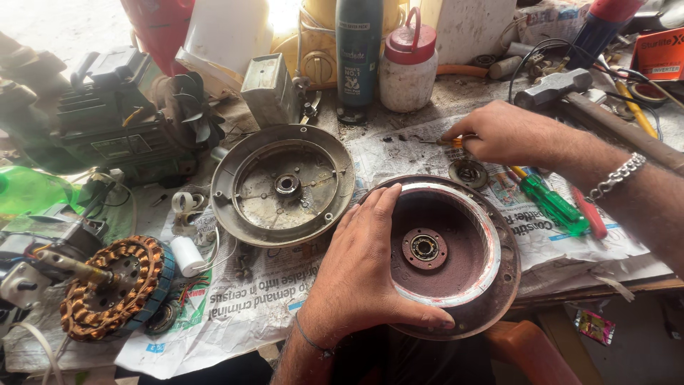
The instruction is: The person uses a screwdriver to pry and remove a bearing seal from a motor end bell, then scrapes out old grease from the bearing housing. The removed seal is placed on the workbench.
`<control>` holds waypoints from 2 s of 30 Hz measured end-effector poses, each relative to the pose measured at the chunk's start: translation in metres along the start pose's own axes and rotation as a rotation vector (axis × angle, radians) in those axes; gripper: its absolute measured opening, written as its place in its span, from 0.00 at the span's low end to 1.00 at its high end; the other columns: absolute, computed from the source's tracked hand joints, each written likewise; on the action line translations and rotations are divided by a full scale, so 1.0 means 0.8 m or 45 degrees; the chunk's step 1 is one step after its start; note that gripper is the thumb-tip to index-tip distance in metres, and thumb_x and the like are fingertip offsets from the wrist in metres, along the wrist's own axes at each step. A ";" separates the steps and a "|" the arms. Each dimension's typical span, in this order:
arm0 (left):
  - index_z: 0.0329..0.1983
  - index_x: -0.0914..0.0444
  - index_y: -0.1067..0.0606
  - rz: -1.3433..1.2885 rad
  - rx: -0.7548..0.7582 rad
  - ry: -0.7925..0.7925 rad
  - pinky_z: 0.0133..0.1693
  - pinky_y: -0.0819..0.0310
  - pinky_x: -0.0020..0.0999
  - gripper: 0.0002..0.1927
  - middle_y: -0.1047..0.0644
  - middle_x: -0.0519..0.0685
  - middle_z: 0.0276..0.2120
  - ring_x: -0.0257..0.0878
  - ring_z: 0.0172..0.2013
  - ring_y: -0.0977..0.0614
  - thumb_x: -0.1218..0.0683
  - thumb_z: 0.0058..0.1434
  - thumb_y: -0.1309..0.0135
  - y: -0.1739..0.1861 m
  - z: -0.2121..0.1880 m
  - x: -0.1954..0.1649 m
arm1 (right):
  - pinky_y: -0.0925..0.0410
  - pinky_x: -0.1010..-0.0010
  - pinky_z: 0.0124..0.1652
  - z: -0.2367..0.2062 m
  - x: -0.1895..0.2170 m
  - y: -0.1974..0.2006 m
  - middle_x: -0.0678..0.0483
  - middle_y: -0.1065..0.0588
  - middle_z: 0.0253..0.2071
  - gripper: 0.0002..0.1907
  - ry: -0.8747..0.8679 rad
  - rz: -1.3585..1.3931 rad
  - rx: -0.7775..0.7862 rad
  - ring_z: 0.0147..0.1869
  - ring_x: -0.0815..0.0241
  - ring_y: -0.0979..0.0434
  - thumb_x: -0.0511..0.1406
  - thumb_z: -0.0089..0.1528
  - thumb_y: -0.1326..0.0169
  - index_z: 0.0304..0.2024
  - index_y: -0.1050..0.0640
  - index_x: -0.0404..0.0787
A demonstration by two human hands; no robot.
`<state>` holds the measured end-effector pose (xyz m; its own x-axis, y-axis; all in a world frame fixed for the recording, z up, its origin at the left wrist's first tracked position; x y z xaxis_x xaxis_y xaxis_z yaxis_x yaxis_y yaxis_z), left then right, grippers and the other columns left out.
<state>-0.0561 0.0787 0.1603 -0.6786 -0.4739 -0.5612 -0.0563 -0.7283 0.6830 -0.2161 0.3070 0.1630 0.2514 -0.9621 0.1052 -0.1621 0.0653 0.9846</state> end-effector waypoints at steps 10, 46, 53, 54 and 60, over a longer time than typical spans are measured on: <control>0.76 0.73 0.45 0.040 0.001 -0.019 0.71 0.42 0.49 0.77 0.35 0.66 0.71 0.60 0.71 0.33 0.27 0.30 0.26 -0.002 -0.002 0.002 | 0.30 0.58 0.61 -0.005 -0.006 -0.017 0.46 0.27 0.56 0.28 0.021 -0.063 0.068 0.60 0.48 0.24 0.30 0.62 0.55 0.65 0.27 0.50; 0.74 0.74 0.43 0.007 0.023 0.015 0.69 0.40 0.49 0.77 0.34 0.64 0.68 0.59 0.69 0.31 0.28 0.28 0.25 -0.002 0.001 0.002 | 0.26 0.51 0.54 -0.035 0.005 -0.009 0.42 0.21 0.49 0.18 -0.099 -0.154 -0.017 0.54 0.43 0.19 0.37 0.67 0.56 0.59 0.25 0.46; 0.74 0.73 0.43 0.010 0.013 0.009 0.69 0.40 0.49 0.77 0.34 0.64 0.69 0.59 0.69 0.31 0.28 0.29 0.26 -0.001 0.000 0.000 | 0.24 0.47 0.51 -0.045 -0.001 -0.010 0.38 0.19 0.45 0.18 -0.248 -0.150 0.099 0.51 0.40 0.16 0.35 0.68 0.59 0.58 0.26 0.46; 0.75 0.73 0.43 0.012 0.013 0.006 0.70 0.40 0.48 0.77 0.33 0.64 0.69 0.59 0.69 0.31 0.28 0.29 0.26 -0.001 0.000 0.000 | 0.24 0.48 0.52 -0.045 -0.002 -0.009 0.38 0.19 0.44 0.18 -0.248 -0.151 0.097 0.51 0.40 0.16 0.36 0.68 0.59 0.58 0.25 0.46; 0.75 0.73 0.44 0.038 0.006 -0.020 0.69 0.41 0.49 0.76 0.35 0.66 0.70 0.61 0.69 0.32 0.27 0.30 0.25 -0.002 0.001 0.000 | 0.25 0.51 0.53 -0.038 -0.008 0.008 0.41 0.19 0.44 0.20 -0.085 -0.085 -0.172 0.49 0.41 0.17 0.44 0.66 0.52 0.58 0.22 0.48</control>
<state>-0.0565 0.0798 0.1596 -0.6915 -0.4873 -0.5333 -0.0395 -0.7117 0.7014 -0.1896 0.3217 0.1726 0.1926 -0.9807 0.0341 -0.0166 0.0315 0.9994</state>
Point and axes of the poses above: each hand's wrist, its own z-axis towards the middle knuckle, its own y-axis out of the back of the hand, x = y × z, the point moved 6 cm from there along z, towards the middle knuckle
